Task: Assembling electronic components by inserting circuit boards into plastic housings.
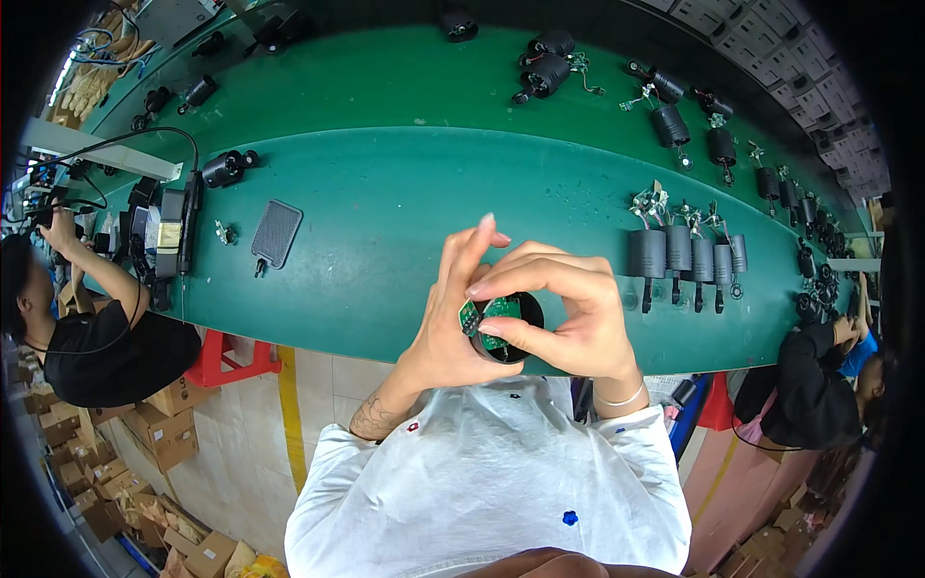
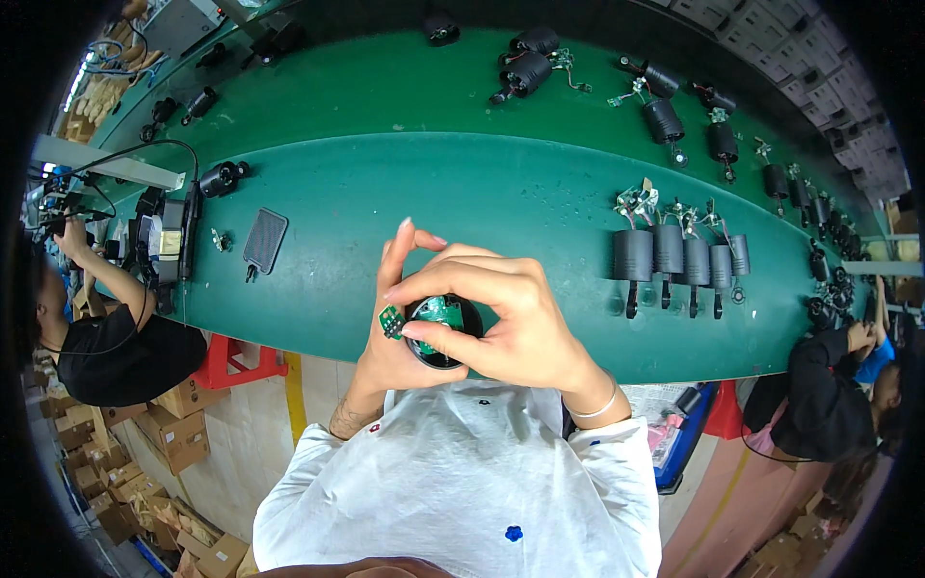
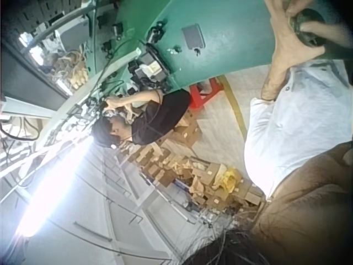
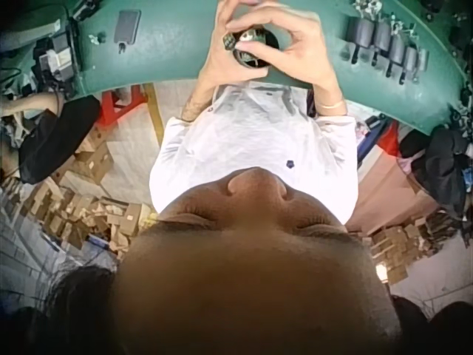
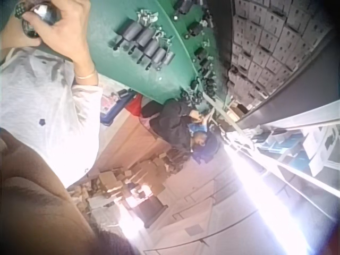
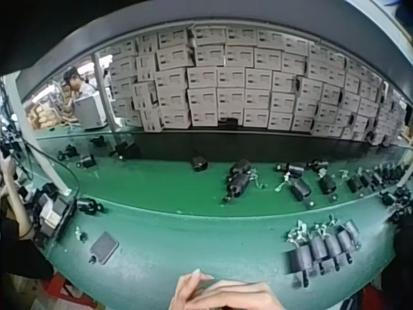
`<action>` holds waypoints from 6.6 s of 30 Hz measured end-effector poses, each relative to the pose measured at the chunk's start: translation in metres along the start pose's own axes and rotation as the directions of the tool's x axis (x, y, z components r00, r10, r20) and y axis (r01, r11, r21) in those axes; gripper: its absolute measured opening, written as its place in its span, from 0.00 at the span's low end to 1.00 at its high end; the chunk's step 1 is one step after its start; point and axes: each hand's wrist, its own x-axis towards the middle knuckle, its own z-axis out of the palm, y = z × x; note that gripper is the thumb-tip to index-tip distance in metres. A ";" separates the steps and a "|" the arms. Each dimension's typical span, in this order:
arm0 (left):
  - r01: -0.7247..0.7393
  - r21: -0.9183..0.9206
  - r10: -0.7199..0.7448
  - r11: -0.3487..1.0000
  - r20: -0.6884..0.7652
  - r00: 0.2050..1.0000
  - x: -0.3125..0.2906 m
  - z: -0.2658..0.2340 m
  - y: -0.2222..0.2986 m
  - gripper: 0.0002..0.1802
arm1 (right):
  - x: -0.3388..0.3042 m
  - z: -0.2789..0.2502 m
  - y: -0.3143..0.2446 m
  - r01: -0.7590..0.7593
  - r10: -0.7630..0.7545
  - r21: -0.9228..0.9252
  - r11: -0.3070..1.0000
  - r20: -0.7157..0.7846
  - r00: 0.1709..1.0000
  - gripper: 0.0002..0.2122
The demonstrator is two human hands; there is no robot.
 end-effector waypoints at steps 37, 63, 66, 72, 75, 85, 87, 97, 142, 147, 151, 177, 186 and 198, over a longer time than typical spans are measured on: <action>-0.171 0.196 0.226 0.966 -0.310 0.924 0.004 0.022 -0.002 0.26 | -0.014 0.007 -0.002 -0.019 -0.043 -0.266 0.964 -0.225 0.973 0.07; -0.269 0.296 0.362 0.917 -0.332 0.871 0.008 0.026 -0.006 0.22 | -0.031 0.007 0.009 0.097 -0.191 -0.388 0.917 -0.210 0.959 0.12; -0.262 0.339 0.373 0.903 -0.320 0.871 0.007 0.026 -0.005 0.22 | -0.030 0.016 0.014 0.002 0.006 0.025 1.000 -0.322 0.947 0.17; -0.232 0.456 0.360 0.859 -0.216 0.908 0.004 0.022 -0.001 0.27 | -0.030 0.012 0.027 -0.131 0.287 0.543 0.830 -0.213 0.934 0.28; -0.223 0.465 0.348 0.857 -0.204 0.915 0.005 0.024 0.000 0.27 | -0.030 0.012 0.028 -0.147 0.299 0.573 0.806 -0.180 0.937 0.30; -0.020 0.158 0.006 0.987 0.086 0.996 0.017 0.006 0.015 0.24 | -0.031 -0.006 0.037 -0.264 0.465 0.680 0.684 -0.127 0.876 0.32; -0.010 0.162 0.014 0.987 -0.022 1.000 0.020 0.008 0.019 0.26 | -0.034 -0.004 0.038 -0.206 0.453 0.655 0.727 -0.231 0.861 0.32; -0.019 0.576 0.089 0.818 -0.093 0.992 -0.017 0.023 0.015 0.28 | -0.032 0.000 0.039 0.009 0.173 0.271 0.963 -0.640 0.748 0.33; 0.336 -0.560 -0.406 0.757 -0.001 0.914 -0.006 0.059 0.002 0.35 | -0.041 -0.018 0.096 0.106 -0.572 -0.660 0.743 -0.545 0.613 0.19; 0.365 -0.491 -0.375 0.791 0.081 0.923 -0.005 0.056 0.003 0.40 | -0.035 -0.017 0.088 0.076 -0.456 -0.527 0.847 -0.645 0.613 0.14; 0.262 -0.199 -0.262 0.944 0.029 0.965 -0.004 0.056 0.011 0.41 | -0.033 -0.019 0.093 0.078 -0.261 -0.270 0.960 -0.752 0.605 0.13; 0.040 0.441 0.075 0.896 -0.239 0.968 -0.013 0.059 0.028 0.33 | 0.082 0.001 0.118 -0.124 0.697 0.966 0.226 -0.071 0.714 0.37; 0.129 0.416 -0.005 0.900 -0.287 0.958 -0.028 0.041 0.036 0.31 | 0.192 -0.072 0.207 -0.415 -0.416 -0.680 0.604 -0.713 0.564 0.31; 0.351 -0.539 -0.554 0.766 -0.276 0.786 -0.018 0.015 0.007 0.32 | 0.029 -0.052 0.041 0.039 -0.091 -0.427 0.904 -0.103 0.991 0.34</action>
